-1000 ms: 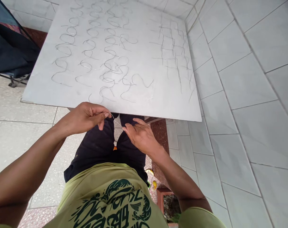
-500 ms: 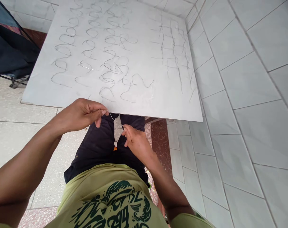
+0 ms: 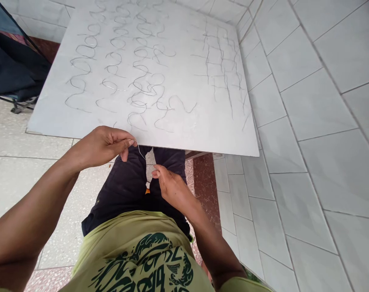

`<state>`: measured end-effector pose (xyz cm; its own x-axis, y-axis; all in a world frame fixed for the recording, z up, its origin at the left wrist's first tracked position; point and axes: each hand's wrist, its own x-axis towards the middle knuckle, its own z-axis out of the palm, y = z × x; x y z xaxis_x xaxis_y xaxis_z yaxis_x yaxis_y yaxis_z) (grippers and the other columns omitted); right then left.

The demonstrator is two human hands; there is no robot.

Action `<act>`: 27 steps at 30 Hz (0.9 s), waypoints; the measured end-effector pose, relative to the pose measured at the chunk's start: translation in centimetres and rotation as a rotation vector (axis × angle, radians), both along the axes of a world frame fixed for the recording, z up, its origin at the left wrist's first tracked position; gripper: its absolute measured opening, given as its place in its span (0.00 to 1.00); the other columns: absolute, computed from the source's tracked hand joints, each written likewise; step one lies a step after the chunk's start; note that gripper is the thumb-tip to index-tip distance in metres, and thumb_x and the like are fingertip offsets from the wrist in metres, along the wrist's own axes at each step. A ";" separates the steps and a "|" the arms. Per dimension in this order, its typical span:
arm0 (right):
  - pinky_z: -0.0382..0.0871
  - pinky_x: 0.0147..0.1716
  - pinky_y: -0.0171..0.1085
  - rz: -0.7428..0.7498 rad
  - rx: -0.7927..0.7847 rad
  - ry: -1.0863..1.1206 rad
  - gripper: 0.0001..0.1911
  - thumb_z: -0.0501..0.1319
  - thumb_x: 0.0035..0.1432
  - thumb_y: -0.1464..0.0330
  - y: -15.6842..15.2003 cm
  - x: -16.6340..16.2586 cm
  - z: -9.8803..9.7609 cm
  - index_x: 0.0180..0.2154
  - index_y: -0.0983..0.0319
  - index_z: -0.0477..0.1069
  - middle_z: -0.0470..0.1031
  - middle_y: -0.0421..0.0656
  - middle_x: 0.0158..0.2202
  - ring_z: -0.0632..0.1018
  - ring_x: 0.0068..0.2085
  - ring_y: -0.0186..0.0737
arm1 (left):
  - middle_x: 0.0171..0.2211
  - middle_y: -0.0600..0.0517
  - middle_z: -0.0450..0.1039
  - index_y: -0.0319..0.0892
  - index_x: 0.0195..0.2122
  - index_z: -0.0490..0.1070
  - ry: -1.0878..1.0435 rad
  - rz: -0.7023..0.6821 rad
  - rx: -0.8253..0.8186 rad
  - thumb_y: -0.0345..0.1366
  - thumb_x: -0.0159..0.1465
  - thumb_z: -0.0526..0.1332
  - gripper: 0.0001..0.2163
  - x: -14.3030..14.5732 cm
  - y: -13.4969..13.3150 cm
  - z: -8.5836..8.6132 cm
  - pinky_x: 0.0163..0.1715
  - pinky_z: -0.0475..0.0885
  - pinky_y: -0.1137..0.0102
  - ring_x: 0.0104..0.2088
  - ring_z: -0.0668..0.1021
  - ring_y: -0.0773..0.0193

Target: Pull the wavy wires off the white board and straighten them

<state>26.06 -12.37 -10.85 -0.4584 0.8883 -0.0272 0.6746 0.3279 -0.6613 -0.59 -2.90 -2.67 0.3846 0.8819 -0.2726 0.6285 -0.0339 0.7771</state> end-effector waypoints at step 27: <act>0.72 0.33 0.33 -0.086 0.193 -0.239 0.19 0.44 0.79 0.66 4.1 -3.2 2.3 0.56 0.65 0.70 0.83 0.47 0.36 0.83 0.33 0.41 | 0.26 0.58 0.78 0.45 0.33 0.76 0.072 -0.062 0.241 0.43 0.74 0.53 0.16 3.0 -2.1 -0.5 0.29 0.66 0.71 0.23 0.72 0.68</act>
